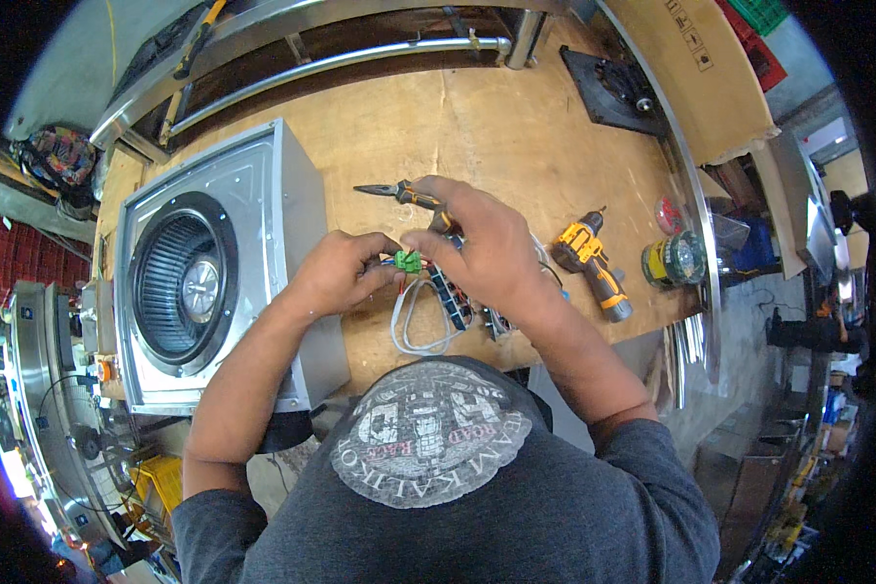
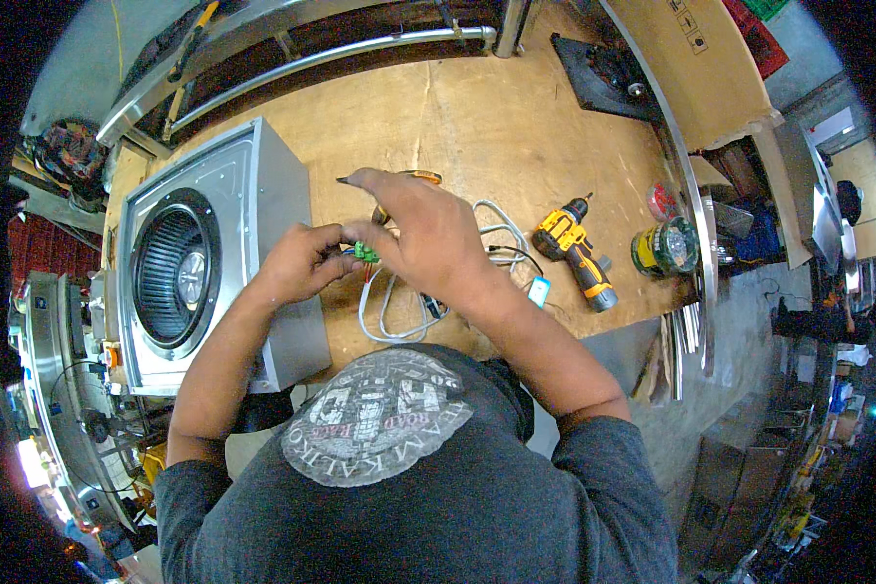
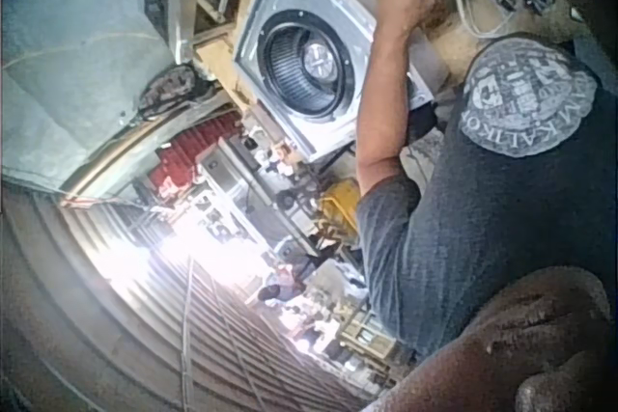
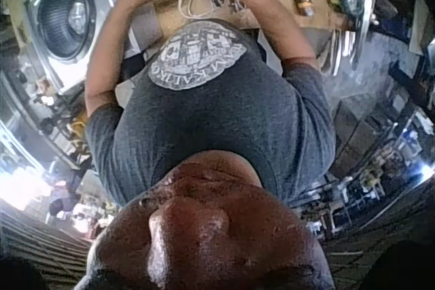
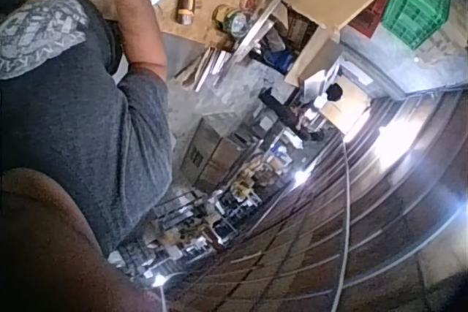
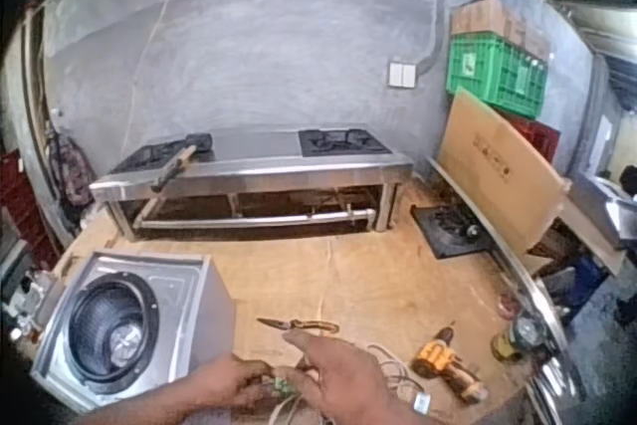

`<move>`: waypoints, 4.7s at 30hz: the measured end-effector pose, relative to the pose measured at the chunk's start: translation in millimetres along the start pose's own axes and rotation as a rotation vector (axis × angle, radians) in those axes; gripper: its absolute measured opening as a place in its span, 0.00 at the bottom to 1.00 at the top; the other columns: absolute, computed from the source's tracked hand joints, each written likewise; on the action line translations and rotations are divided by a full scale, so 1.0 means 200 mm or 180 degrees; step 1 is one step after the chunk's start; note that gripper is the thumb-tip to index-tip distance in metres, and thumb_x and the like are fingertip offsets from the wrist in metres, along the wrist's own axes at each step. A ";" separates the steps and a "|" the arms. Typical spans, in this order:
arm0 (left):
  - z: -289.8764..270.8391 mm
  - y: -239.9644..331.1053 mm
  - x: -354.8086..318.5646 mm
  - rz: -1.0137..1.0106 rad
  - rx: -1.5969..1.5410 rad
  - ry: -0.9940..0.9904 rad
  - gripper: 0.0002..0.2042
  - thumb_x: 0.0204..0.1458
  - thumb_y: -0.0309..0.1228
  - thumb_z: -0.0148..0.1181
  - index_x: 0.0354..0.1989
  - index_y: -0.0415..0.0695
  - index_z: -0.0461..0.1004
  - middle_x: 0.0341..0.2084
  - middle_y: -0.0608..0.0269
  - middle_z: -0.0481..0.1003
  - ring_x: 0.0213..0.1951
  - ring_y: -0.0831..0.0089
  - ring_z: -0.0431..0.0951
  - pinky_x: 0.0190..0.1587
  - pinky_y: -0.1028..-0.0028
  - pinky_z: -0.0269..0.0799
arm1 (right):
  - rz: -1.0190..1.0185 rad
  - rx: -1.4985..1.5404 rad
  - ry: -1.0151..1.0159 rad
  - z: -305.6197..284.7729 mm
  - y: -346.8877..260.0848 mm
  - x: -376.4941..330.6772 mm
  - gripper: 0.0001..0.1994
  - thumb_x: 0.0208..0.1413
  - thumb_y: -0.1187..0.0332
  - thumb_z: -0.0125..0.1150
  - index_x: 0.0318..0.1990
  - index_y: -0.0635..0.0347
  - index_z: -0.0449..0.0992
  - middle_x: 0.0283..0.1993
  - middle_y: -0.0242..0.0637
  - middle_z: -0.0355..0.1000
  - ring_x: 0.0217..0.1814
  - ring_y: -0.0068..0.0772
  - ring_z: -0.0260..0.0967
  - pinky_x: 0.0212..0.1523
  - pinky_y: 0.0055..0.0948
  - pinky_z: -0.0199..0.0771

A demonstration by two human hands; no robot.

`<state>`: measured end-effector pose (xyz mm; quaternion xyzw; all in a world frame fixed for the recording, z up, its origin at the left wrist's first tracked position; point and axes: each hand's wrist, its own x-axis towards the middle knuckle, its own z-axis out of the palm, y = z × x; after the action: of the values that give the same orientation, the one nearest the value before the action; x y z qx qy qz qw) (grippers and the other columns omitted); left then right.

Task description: The person strips and twists wires, inserts them into a green terminal block, and tightens the screws with a screwdriver. They then use a cordless drill to fasten screws on a metal ventilation fan housing and briefly illuminate the work area with a small LED light.

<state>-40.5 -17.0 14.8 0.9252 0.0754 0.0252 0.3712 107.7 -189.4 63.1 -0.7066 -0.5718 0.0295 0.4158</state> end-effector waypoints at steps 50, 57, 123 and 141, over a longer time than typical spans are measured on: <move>0.00 0.02 0.00 -0.0348 -0.0139 0.0115 0.14 0.52 0.36 0.67 0.39 0.38 0.79 0.19 0.50 0.77 0.22 0.60 0.81 0.28 0.64 0.74 | 0.0425 0.1657 -0.0756 0.00 0.13 0.07 0.22 0.55 0.73 0.62 0.59 0.56 0.68 0.38 0.48 0.78 0.42 0.46 0.80 0.47 0.40 0.79; 0.01 0.02 0.01 -0.0475 -0.0171 0.0123 0.14 0.52 0.36 0.67 0.39 0.38 0.79 0.19 0.51 0.78 0.22 0.60 0.81 0.28 0.64 0.74 | 0.0388 0.1248 -0.0304 0.07 0.14 0.04 0.21 0.55 0.76 0.64 0.56 0.60 0.67 0.35 0.43 0.79 0.39 0.34 0.81 0.42 0.34 0.79; 0.04 0.04 0.02 0.0168 0.0982 -0.0233 0.08 0.50 0.33 0.62 0.34 0.43 0.79 0.29 0.54 0.77 0.35 0.50 0.79 0.39 0.54 0.74 | 0.0726 0.0065 -0.1260 0.24 0.22 -0.15 0.14 0.53 0.67 0.67 0.46 0.61 0.76 0.41 0.49 0.76 0.45 0.56 0.74 0.44 0.46 0.74; 0.06 0.04 0.03 -0.0179 0.0448 -0.0105 0.11 0.49 0.31 0.66 0.39 0.45 0.75 0.29 0.50 0.80 0.34 0.48 0.81 0.37 0.56 0.75 | 0.0388 0.0210 -0.1298 0.24 0.29 -0.13 0.15 0.50 0.61 0.70 0.40 0.62 0.79 0.36 0.49 0.77 0.40 0.53 0.76 0.41 0.44 0.74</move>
<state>-32.0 -29.9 12.5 0.9468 0.0968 -0.0059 0.3070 119.6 -185.4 -15.5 -0.7053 -0.5990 0.2157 0.3119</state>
